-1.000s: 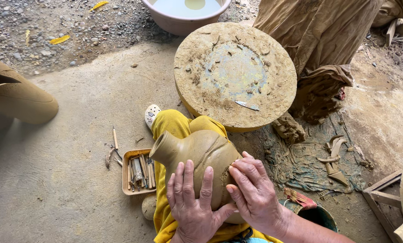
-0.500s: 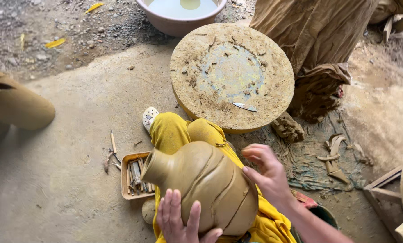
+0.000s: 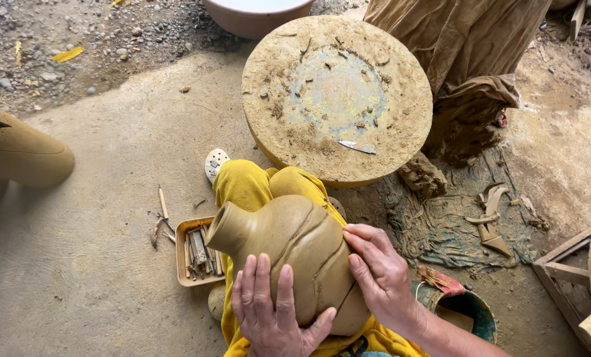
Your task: The person carves decorative grooves into a clay vase using a small metal scraper while rotating the piece by hand.
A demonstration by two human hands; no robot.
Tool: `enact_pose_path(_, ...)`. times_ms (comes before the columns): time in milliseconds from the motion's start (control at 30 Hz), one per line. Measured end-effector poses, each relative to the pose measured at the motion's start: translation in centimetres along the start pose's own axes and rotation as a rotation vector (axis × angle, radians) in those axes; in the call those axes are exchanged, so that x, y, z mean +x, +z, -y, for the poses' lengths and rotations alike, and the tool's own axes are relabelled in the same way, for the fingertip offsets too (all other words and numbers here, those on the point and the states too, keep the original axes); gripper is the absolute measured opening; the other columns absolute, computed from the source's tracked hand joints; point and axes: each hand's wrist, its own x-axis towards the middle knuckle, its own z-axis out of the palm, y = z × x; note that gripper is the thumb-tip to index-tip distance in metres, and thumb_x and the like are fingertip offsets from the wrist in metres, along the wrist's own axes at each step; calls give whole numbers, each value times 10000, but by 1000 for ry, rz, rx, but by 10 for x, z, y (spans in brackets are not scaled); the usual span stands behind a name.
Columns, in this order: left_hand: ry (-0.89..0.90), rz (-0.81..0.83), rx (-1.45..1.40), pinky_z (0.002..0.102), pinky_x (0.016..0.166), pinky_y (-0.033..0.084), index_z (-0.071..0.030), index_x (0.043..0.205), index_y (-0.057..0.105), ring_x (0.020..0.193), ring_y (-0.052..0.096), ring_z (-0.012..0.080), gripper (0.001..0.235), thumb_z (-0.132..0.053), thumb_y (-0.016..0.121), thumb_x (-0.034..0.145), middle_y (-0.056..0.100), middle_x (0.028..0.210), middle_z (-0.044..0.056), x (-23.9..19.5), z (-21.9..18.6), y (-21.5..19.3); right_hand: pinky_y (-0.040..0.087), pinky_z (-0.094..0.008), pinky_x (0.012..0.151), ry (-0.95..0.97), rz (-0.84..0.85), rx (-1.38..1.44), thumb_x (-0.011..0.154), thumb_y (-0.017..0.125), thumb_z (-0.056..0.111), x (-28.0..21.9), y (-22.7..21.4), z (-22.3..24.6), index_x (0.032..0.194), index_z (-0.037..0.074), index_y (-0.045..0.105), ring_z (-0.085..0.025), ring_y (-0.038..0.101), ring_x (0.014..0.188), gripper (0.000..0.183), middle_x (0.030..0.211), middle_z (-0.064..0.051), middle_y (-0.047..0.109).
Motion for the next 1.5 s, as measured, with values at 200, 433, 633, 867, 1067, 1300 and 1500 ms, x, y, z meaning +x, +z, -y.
enact_pose_path(200,28,39,-13,603,1164,313,-60,1497,434,1415,436,439,814,-667,558,969,440,1506,260,24,-4,-3,417,-480,1164,-215,-23,-128,985,611,147,-1,3,28,1312,-85,618,-391,560,1350,401,1375,-215,609)
enact_pose_path(433,3,46,-38,604,1176,310,-43,1484,481,1447,422,438,837,-689,500,953,439,1532,254,32,-7,4,369,-558,1210,-469,157,-113,1020,581,193,4,-5,34,1315,-88,619,-409,545,1396,410,1419,-232,594)
enact_pose_path(633,211,-14,-240,645,1220,235,-10,1552,256,1470,261,504,916,-694,564,1026,238,1564,342,4,31,13,371,-489,1208,-141,2,186,1052,486,276,8,-8,4,1267,22,656,-308,573,1345,373,1353,-140,659)
enact_pose_path(867,-190,-279,-506,609,1264,291,-42,1585,300,1504,351,463,924,-746,388,993,336,1604,298,-34,23,37,458,-336,1057,585,205,616,1023,432,434,25,6,-55,1377,20,582,-163,601,1216,565,1311,-102,673)
enact_pose_path(1067,-249,-290,-179,569,1237,343,-72,1561,334,1451,468,411,936,-793,275,968,474,1552,217,-3,-13,3,565,-388,891,852,405,848,1030,384,500,36,20,-71,1283,-44,646,-203,697,1002,655,1146,-154,756)
enact_pose_path(1300,-171,-92,-110,587,1164,335,-57,1503,407,1383,470,422,870,-713,514,941,495,1484,223,5,-8,-7,522,-335,1013,595,350,777,1039,372,453,3,26,-80,1425,6,576,-161,648,1173,624,1315,-105,701)
enact_pose_path(1500,-134,-96,-50,582,1143,337,-92,1492,419,1362,460,414,821,-677,537,929,488,1462,220,5,-8,-1,376,-334,1150,401,329,695,1058,416,390,4,21,-77,1546,30,445,-175,495,1371,607,1520,-105,561)
